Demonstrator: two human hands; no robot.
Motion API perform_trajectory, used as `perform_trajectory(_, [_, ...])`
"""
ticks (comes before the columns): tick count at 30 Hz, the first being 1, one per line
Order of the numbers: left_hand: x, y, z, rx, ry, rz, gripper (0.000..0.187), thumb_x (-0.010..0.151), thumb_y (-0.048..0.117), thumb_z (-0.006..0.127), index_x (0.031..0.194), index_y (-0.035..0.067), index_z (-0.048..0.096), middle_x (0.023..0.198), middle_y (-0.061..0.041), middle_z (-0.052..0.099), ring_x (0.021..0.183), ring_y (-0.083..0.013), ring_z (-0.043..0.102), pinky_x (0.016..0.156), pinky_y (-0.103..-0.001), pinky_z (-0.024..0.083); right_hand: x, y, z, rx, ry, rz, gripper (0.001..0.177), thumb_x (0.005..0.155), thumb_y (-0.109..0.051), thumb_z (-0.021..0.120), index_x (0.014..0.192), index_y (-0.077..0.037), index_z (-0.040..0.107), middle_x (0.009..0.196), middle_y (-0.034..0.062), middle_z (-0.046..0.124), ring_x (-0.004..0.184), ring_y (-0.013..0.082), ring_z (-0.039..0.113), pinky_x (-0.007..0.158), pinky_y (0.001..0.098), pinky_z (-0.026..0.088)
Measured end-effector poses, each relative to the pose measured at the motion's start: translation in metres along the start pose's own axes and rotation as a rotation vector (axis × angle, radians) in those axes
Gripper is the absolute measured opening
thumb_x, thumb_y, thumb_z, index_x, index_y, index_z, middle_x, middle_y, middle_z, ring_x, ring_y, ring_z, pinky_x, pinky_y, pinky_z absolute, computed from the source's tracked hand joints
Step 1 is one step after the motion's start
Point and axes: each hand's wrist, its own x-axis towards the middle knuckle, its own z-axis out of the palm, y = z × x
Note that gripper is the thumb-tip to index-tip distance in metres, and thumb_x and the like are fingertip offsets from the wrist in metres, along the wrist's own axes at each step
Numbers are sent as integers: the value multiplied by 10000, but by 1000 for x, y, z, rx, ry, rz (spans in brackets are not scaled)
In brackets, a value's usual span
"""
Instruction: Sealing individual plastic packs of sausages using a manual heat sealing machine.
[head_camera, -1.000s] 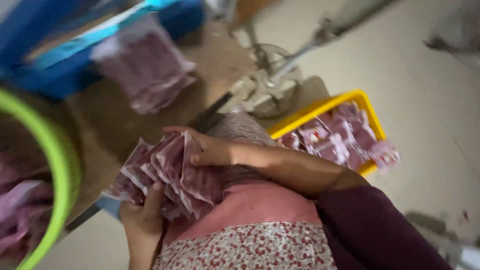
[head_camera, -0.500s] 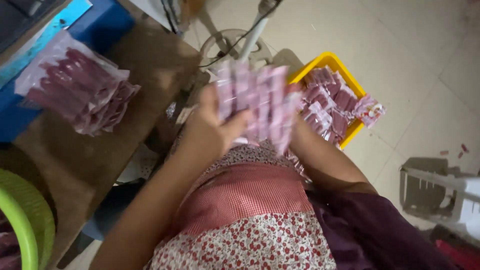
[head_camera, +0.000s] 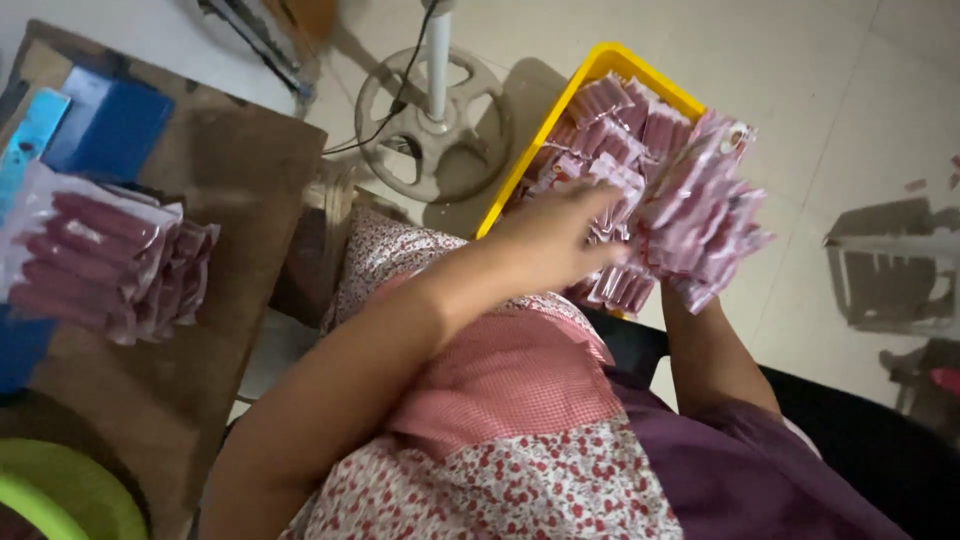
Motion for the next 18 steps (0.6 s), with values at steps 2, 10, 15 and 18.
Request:
perform_trajectory(2, [-23,-7,-15,-33,52,-90,624,981,426,644,1478,72,517,1424,-242,585,1380,-410,526,1135,-526,436,0,27,-17,32,94,-15,524,838,-312,832,1281,-222,568,1160,-2,668,1075,193,684,929,325,561])
perform_trajectory(10, [-80,-99,-34,10,498,-368,510,936,475,754,1339,173,673,1266,-108,713,1113,-272,717,960,-392,584,72,90,-30,111,529,-89,319,862,-237,805,1165,-268,707,1030,-65,741,956,134,756,819,248,629])
perform_trajectory(15, [-107,-108,-36,-236,685,-217,339,958,170,768,1268,46,708,1097,-172,736,1005,-215,707,885,-364,589,162,86,-125,-1996,439,229,328,985,-460,502,1234,-482,714,1188,-64,768,1119,263,732,889,510,592])
perform_trajectory(18, [-119,-109,-28,-342,708,-274,329,954,190,755,1238,27,718,1043,-136,722,957,-183,663,874,-341,575,133,68,-75,-1036,985,-143,825,467,-558,1066,1109,-205,688,830,33,763,730,241,780,628,440,646])
